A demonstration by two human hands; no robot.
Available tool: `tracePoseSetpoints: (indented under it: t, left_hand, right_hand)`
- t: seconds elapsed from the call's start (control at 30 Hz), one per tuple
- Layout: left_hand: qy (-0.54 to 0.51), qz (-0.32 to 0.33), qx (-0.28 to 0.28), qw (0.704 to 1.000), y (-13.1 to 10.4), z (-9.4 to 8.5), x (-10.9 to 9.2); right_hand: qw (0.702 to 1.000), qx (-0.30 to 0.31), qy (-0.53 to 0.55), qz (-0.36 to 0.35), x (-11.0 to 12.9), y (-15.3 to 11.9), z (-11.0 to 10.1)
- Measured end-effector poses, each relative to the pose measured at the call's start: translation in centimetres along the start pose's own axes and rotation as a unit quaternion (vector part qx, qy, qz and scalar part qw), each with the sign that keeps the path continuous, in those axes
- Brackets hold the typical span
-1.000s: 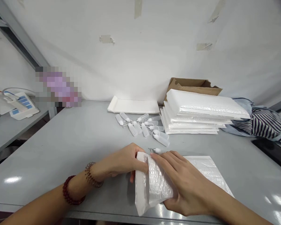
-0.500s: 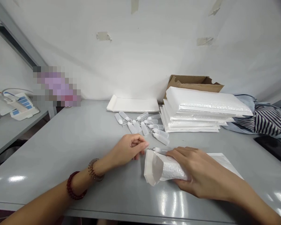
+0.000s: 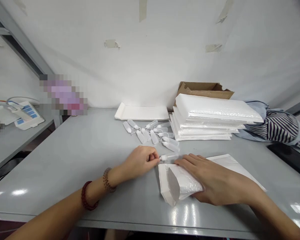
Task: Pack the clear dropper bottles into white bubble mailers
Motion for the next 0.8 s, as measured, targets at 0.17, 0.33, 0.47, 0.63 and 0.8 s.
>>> tracePoseSetpoints:
  t: [0.17,0.33,0.47,0.63,0.8]
  left_hand:
    - [-0.088,-0.036,-0.004,0.996,-0.8,-4.2,0.8]
    - [-0.223,-0.036,0.135,0.965,-2.0,-2.9,-0.7]
    - [-0.194,-0.061,0.180,0.962,-2.4,0.4,-0.9]
    - [-0.224,-0.134,0.152,0.953,-2.8,2.8,0.4]
    - [-0.173,-0.127,0.067,0.974,-2.7,2.7,0.1]
  right_hand:
    - [0.999,0.001,0.006,0.038,-1.4,0.2,-0.3]
    - [0.999,-0.028,0.000,0.020,-0.8,0.4,-1.1]
    - [0.998,-0.066,0.001,-0.013,0.7,0.5,-1.3]
    - [0.996,-0.085,0.003,-0.034,1.7,1.1,-0.7]
    - [0.992,-0.124,0.003,-0.024,1.8,1.4,-0.7]
Point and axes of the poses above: each hand's wrist, its own y-axis towards the middle knuckle, its own z-axis out of the palm, x = y × z, the point moved 10 cm from there along y, towards the middle knuckle, and after that the axes turned 8 degrees about z, right-handed, at the moved point
